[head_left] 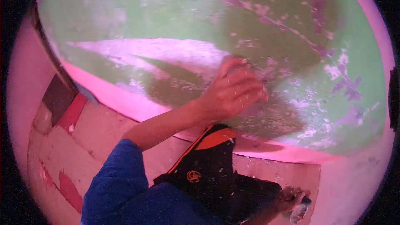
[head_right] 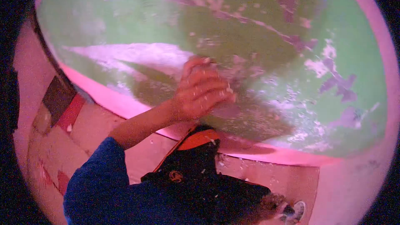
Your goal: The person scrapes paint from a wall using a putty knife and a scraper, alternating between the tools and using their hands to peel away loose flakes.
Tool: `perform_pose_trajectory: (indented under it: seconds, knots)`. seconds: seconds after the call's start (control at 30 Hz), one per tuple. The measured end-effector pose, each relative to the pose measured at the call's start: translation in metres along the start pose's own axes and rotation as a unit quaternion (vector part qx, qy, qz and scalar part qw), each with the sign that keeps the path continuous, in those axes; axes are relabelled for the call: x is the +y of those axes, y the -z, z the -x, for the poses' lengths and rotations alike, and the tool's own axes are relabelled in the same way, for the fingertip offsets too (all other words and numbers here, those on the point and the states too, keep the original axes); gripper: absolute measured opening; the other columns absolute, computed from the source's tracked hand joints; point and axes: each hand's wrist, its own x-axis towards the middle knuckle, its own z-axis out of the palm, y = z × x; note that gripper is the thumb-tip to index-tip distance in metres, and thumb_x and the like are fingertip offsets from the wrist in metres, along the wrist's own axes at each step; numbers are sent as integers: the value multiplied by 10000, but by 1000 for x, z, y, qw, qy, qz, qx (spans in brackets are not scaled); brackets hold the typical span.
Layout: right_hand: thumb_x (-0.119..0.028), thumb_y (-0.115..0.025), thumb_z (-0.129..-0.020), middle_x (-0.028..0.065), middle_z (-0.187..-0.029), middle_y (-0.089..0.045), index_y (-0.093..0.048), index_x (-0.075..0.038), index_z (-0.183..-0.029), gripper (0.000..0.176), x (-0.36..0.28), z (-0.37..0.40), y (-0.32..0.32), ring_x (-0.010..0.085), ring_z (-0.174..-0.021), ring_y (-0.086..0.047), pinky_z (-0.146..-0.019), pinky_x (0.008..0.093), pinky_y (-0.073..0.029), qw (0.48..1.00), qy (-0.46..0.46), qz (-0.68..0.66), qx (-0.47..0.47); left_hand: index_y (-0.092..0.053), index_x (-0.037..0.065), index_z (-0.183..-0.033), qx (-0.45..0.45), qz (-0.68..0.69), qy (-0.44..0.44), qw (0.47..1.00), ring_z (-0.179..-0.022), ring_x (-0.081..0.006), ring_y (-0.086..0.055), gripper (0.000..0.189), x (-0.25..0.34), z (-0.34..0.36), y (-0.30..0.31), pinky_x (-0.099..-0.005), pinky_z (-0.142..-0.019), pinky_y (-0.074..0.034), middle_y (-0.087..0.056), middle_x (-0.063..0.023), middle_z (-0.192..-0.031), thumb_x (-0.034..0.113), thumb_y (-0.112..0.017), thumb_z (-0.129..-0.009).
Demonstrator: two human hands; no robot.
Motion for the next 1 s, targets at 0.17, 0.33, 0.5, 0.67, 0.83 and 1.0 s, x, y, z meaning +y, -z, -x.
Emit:
perform_pose_trajectory:
  seconds: [0.17, 0.33, 0.5, 0.67, 0.83, 1.0]
  knots:
    - [-374, -437, -890, 36, -562, -411, -373, -90, -1005, 313, -24, 10, 30, 126, -426, -376, -384, 245, -334, 954, 41, 151, -256, -544, 60, -1128, 80, -176, 161, 968, -1136, -333, -441, 346, -38, 16, 69, -584, -994, -185, -517, -167, -1140, 183, -551, -804]
    - [-394, -441, -893, 8, -655, -398, -468, -98, -822, 306, -19, 29, 24, 118, -567, -406, -511, 268, -395, 948, -24, 4, -317, -326, 86, -1305, -376, -170, 116, 903, -1304, -315, -200, 530, 3, 103, 70, -541, -1033, -135, -248, -158, -1392, 294, -477, -841]
    - [-448, -472, -857, 19, -874, -462, -488, -116, -952, 346, -4, 76, -19, 183, -852, -424, -726, 361, -395, 958, 52, -17, -281, -446, 82, -1198, -363, 135, 198, 901, -1200, -306, -375, 455, 85, 104, 97, -475, -1004, -268, -402, -150, -1273, 222, -589, -789]
    - [-530, -492, -798, 9, -871, -445, -459, -117, -929, 435, 7, 90, -37, 170, -793, -436, -656, 315, -410, 952, 15, 45, -303, -571, 59, -1028, -200, 113, 312, 922, -1038, -277, -523, 309, 106, 69, 81, -390, -888, -415, -566, -111, -1072, 171, -658, -753]
    - [-569, -470, -778, -1, -836, -453, -440, -128, -976, 484, 7, 87, -34, 155, -753, -458, -650, 278, -428, 966, -64, 101, -229, -585, 23, -980, -192, 190, 539, 798, -857, -221, -590, 226, 98, 24, 80, -314, -775, -449, -610, -101, -929, 211, -534, -866]
    - [-550, -404, -821, 23, -939, -502, -445, -125, -1025, 473, 32, 87, -48, 175, -869, -518, -774, 327, -462, 983, 1, -17, -185, -512, 6, -1069, -144, 448, 654, 592, -786, -152, -591, 297, 147, 81, 51, -289, -688, -469, -619, -89, -857, 230, -533, -874]
